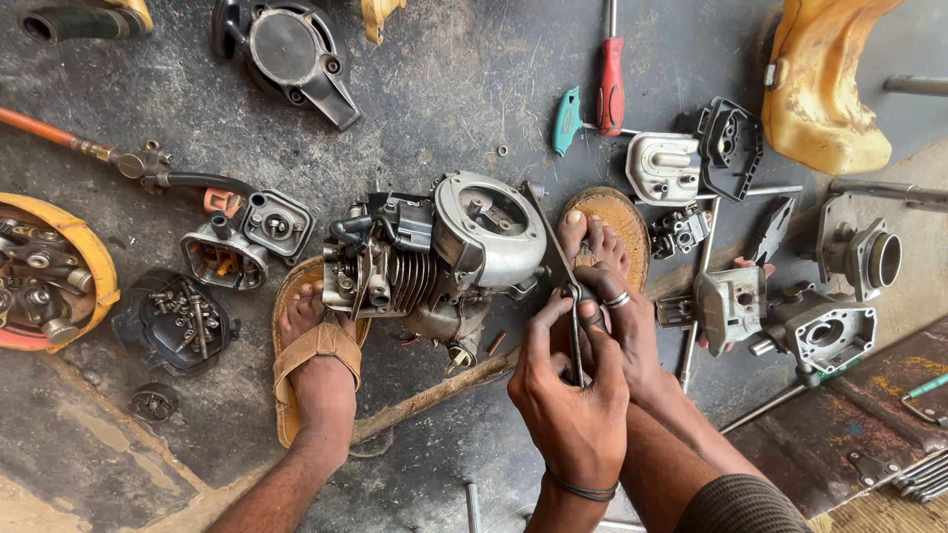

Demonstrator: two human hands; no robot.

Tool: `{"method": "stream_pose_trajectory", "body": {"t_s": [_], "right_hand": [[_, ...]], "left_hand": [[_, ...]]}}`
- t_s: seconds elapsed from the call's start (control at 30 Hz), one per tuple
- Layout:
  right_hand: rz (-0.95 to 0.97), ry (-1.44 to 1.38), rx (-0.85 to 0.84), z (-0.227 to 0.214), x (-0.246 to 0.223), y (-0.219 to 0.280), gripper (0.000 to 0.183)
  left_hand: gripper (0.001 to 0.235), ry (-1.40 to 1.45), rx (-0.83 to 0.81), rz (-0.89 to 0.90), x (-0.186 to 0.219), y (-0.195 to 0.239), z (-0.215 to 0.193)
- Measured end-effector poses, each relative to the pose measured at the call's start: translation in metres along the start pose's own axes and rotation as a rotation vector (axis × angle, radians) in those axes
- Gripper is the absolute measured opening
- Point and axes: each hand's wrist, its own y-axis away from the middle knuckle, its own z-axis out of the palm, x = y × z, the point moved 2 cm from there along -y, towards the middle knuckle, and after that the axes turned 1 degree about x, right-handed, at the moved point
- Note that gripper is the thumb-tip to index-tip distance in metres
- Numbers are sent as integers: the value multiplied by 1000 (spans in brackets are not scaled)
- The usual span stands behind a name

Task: The person sits on the floor and uses a wrench to tighten bolts on a disassembled motorcycle engine block. They then switch to a screwdriver to adjust components on the side of the engine. Various engine parts and tools are scattered around the workspace.

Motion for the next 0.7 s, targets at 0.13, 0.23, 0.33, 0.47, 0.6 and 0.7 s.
{"method": "stream_pose_trajectory", "body": {"t_s": [0.13, 0.23, 0.33, 0.47, 0.6, 0.7], "right_hand": [[18, 39, 47, 5, 3, 0, 42], [26, 45, 78, 8, 3, -3, 45], [114, 19, 49, 9, 4, -5, 45], [129, 22, -26, 5, 2, -6, 43], [-51, 98, -74, 0, -4, -6, 42], [404, -157, -105, -1, -1, -8, 39]], "left_hand": [[30, 76, -24, -36, -4, 3, 1], [27, 129, 14, 38, -6, 4, 5], [25, 104, 1, -12, -10, 7, 9], [27, 116, 9, 139, -15, 11, 11], [22, 50, 45, 286, -25, 12, 12], [24, 44, 52, 315, -34, 10, 11]]}}
